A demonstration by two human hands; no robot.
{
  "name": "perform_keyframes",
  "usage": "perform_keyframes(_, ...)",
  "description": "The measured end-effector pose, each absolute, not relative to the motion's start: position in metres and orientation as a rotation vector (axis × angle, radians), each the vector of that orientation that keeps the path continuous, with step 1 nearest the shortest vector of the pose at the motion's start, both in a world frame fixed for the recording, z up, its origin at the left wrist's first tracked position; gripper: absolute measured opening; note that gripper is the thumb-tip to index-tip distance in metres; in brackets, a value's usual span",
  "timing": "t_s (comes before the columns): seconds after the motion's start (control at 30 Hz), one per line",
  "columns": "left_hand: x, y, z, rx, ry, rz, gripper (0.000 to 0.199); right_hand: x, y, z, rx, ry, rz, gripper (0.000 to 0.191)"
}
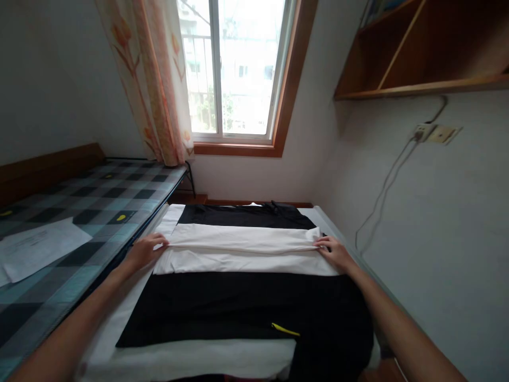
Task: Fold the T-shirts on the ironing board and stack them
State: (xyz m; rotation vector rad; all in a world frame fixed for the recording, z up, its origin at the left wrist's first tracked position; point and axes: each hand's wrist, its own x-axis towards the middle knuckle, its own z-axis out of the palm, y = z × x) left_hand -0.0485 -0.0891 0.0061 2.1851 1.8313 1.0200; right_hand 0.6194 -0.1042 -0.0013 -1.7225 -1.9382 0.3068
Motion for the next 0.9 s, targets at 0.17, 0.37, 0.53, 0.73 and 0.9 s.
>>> perform_keyframes(0.17, -0.045, -0.094, 0.008, 2.386, 1.819, 0.798, 0.02, 0.616, -0.105, 0.002, -1.739, -1.941, 0.074, 0.019)
perform_keyframes(0.37, -0.038, -0.107, 0.017, 2.401, 1.859, 0.589, 0.031, 0.625, -0.105, 0.005, -1.648, -1.937, -0.137, 0.024)
perform_keyframes(0.53, -0.031, -0.106, 0.018, 2.291, 1.858, 0.609, 0.031, 0.622, -0.105, 0.005, -1.784, -1.895, 0.146, 0.028)
perform_keyframes(0.73, -0.026, -0.093, 0.02, 1.901, 1.876, 0.842, 0.032, 0.608, -0.103, 0.011, -1.863, -1.729, 0.555, 0.022)
perform_keyframes(0.9, -0.022, -0.089, 0.027, 1.417, 1.68, 0.802, 0.052, 0.598, -0.101, 0.029, -1.961, -1.46, 0.963, 0.019)
